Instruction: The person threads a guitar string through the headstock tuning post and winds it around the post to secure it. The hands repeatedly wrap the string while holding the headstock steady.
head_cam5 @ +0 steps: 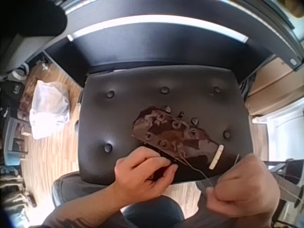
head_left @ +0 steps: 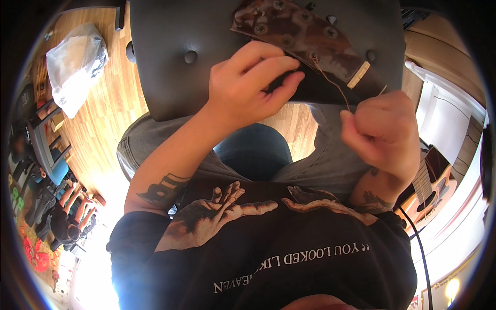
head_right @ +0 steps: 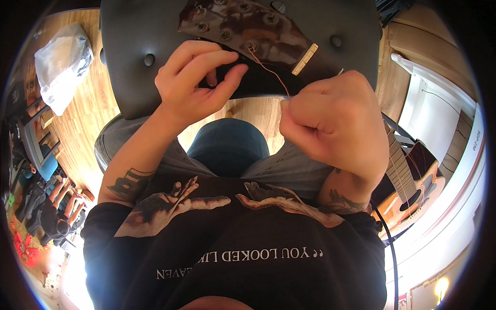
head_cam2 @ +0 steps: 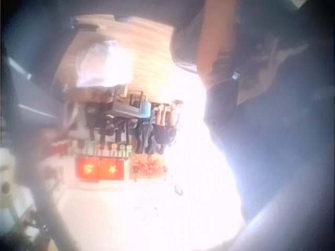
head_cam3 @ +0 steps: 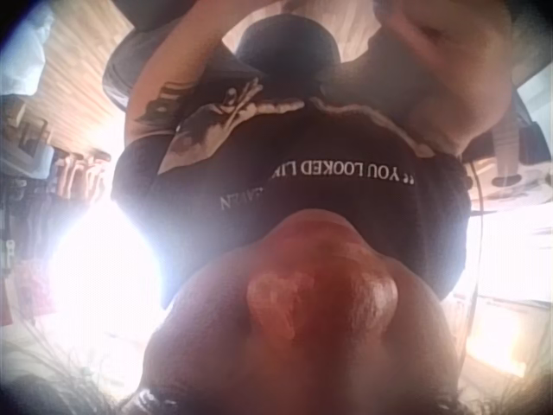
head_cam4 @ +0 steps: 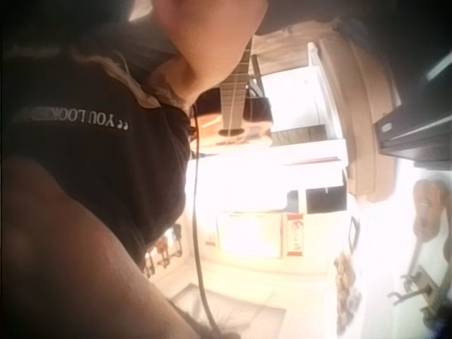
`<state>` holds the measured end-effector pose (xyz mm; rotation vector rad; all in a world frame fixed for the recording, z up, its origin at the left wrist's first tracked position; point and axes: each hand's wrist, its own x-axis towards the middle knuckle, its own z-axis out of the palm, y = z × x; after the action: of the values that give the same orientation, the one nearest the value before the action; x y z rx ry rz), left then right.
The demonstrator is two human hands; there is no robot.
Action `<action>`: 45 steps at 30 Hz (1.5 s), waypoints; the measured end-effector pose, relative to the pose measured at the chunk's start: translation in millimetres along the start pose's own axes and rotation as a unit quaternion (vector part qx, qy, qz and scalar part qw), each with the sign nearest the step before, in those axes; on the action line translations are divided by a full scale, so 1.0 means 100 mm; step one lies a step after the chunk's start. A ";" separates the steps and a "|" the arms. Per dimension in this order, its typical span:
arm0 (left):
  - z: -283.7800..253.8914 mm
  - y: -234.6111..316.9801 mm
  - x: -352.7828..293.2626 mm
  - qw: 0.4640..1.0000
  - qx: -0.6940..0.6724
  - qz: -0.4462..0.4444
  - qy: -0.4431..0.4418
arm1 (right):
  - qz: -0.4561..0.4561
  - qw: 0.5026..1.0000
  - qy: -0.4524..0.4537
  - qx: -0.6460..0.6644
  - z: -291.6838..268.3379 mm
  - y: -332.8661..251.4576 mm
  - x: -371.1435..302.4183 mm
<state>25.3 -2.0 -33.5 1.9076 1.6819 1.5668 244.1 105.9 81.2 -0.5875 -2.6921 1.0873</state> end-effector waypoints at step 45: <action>0.26 0.10 0.29 0.996 -0.066 0.053 -0.012 | 0.084 0.959 0.238 -0.128 0.18 -0.15 0.07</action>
<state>46.3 30.8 -21.3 1.9681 1.4504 1.6418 228.1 87.7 78.7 -0.9932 -2.3932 0.5322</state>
